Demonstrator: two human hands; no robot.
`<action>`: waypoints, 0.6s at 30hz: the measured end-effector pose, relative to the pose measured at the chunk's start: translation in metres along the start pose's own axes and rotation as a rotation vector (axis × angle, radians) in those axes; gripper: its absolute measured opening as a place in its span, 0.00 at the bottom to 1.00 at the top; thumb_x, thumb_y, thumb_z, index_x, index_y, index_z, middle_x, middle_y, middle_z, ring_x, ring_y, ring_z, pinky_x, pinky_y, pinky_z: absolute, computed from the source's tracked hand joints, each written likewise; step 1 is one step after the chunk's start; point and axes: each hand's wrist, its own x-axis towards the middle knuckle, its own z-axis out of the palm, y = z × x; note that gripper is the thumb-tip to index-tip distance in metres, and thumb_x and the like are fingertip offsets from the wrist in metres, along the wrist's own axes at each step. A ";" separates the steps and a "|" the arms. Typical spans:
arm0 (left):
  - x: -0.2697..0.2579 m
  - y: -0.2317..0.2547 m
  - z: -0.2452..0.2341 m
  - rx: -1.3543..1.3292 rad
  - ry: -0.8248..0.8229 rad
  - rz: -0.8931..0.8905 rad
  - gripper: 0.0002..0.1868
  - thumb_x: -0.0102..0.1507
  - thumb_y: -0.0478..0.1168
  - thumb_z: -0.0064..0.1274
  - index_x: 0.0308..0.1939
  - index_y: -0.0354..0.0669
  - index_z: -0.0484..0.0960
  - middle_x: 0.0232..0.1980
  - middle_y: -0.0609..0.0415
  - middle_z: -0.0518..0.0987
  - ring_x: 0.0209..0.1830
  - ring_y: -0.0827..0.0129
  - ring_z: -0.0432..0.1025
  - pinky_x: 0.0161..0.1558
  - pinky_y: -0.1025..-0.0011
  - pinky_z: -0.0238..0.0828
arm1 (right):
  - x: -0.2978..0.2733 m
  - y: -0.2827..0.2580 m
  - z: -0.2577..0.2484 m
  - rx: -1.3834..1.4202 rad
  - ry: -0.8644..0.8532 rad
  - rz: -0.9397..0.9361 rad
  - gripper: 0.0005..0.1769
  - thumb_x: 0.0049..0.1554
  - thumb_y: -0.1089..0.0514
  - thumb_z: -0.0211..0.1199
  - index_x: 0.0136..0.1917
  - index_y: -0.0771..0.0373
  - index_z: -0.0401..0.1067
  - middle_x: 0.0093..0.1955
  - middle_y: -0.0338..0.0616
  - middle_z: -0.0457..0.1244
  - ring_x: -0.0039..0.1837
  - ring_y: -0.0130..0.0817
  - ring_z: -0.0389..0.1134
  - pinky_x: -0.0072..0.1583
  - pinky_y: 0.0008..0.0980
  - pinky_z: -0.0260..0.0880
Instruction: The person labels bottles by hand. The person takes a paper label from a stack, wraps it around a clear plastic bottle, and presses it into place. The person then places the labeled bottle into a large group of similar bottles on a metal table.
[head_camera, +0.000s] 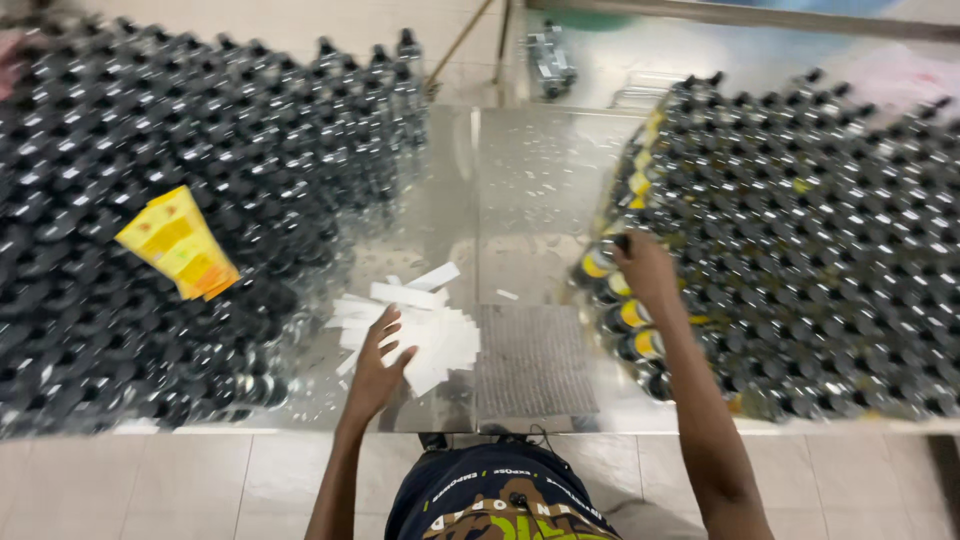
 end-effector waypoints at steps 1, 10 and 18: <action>-0.006 -0.008 -0.020 0.000 0.034 -0.014 0.45 0.67 0.40 0.65 0.86 0.45 0.61 0.81 0.45 0.68 0.82 0.48 0.65 0.79 0.55 0.68 | 0.000 -0.003 -0.003 0.002 -0.020 -0.031 0.25 0.69 0.39 0.62 0.71 0.56 0.73 0.62 0.61 0.71 0.64 0.63 0.73 0.64 0.61 0.73; -0.059 0.054 -0.136 -0.182 0.637 0.177 0.12 0.73 0.26 0.55 0.61 0.31 0.83 0.52 0.37 0.86 0.52 0.57 0.81 0.51 0.62 0.86 | -0.001 -0.037 0.010 -0.449 0.242 0.016 0.24 0.65 0.43 0.72 0.62 0.65 0.79 0.65 0.67 0.66 0.68 0.69 0.69 0.57 0.58 0.79; -0.037 0.106 -0.208 0.390 0.655 0.117 0.18 0.77 0.33 0.53 0.71 0.44 0.82 0.68 0.45 0.81 0.70 0.40 0.74 0.74 0.42 0.67 | -0.149 -0.353 0.096 0.884 -0.849 -0.301 0.44 0.58 0.53 0.77 0.83 0.58 0.63 0.74 0.56 0.59 0.70 0.47 0.63 0.66 0.45 0.75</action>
